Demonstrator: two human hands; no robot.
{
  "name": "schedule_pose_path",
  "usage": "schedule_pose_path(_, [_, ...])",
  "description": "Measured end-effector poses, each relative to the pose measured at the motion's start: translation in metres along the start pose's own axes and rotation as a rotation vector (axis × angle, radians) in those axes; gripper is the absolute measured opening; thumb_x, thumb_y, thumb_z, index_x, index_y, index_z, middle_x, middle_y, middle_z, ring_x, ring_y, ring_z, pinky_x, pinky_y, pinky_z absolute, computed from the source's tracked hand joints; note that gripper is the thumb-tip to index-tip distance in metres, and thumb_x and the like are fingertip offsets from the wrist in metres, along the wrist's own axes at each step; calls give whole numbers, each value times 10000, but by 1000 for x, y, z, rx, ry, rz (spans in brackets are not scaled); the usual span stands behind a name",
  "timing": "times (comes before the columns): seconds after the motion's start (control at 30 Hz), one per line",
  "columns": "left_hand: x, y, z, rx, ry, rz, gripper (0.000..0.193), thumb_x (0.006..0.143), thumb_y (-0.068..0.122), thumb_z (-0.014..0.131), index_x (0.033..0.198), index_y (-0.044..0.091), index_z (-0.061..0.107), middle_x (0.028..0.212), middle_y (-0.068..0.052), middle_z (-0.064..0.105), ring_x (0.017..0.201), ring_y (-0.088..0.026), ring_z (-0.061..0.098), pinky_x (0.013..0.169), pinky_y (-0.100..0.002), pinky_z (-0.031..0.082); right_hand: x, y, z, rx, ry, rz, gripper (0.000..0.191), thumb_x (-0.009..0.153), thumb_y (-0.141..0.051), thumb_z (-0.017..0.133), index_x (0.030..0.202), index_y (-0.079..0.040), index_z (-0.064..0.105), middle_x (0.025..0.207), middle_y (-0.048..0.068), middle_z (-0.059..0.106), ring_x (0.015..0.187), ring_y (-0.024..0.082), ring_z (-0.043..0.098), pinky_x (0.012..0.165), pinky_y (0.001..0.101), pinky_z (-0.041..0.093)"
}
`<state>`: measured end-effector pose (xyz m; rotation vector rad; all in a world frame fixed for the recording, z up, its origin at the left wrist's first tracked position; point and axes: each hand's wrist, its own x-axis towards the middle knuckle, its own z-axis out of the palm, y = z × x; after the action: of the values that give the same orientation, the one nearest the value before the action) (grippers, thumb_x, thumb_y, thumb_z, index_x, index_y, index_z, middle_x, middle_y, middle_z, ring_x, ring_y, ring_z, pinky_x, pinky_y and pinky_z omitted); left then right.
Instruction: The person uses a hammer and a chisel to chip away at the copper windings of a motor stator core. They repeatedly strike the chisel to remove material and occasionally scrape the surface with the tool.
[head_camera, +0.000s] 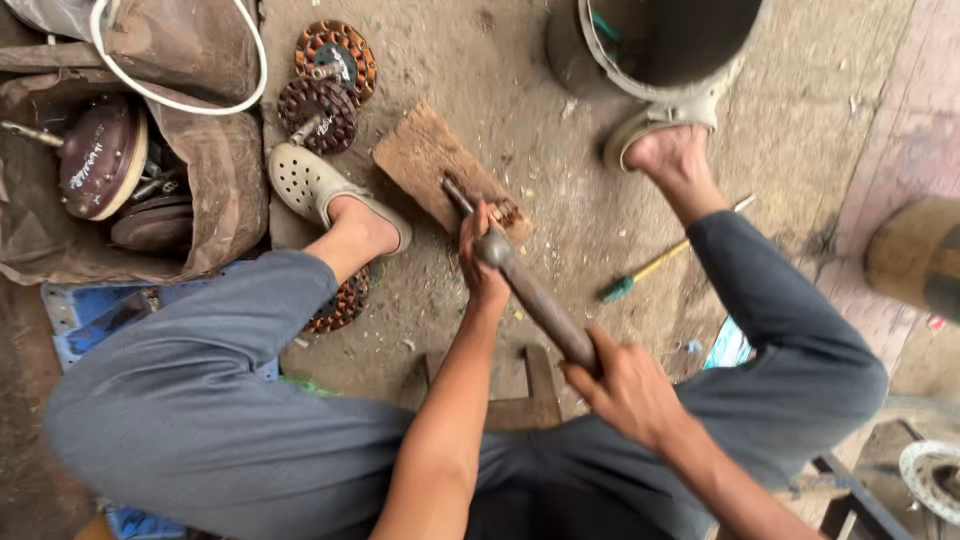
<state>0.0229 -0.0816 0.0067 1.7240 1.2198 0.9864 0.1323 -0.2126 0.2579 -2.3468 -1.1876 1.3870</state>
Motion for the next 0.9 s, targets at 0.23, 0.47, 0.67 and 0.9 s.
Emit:
schedule_pose_path(0.23, [1,0,-7,206,-177,-256,254,1133,207,515,1369,148,590,1203,-70,702,1133,-261,693,998,-418,586,7,-17,-2,-114,-13,-8,249,886,-289,719,1009,-82,653,746,213,713,706,429,697,627,501,540])
schedule_pose_path(0.47, [0,2,-6,214,23,29,493,974,-45,543,1466,-40,501,1175,-146,712,1145,-367,659,1013,-508,536,-23,-25,-18,200,52,89,316,803,-243,749,976,-15,615,530,143,642,454,228,656,482,383,507])
schedule_pose_path(0.67, [16,2,-4,285,-67,-50,350,1041,98,657,1372,-1,596,1189,-156,747,1102,-310,734,955,-409,615,-37,15,-14,466,135,307,225,874,-230,687,939,-20,637,570,74,647,480,152,623,448,335,483])
schedule_pose_path(0.9, [43,28,-31,57,-189,-240,372,1031,280,621,1185,-45,717,1070,-183,773,967,-272,769,844,-372,611,17,57,-4,575,188,381,317,940,-322,641,1014,-18,691,612,72,588,499,165,569,463,344,439])
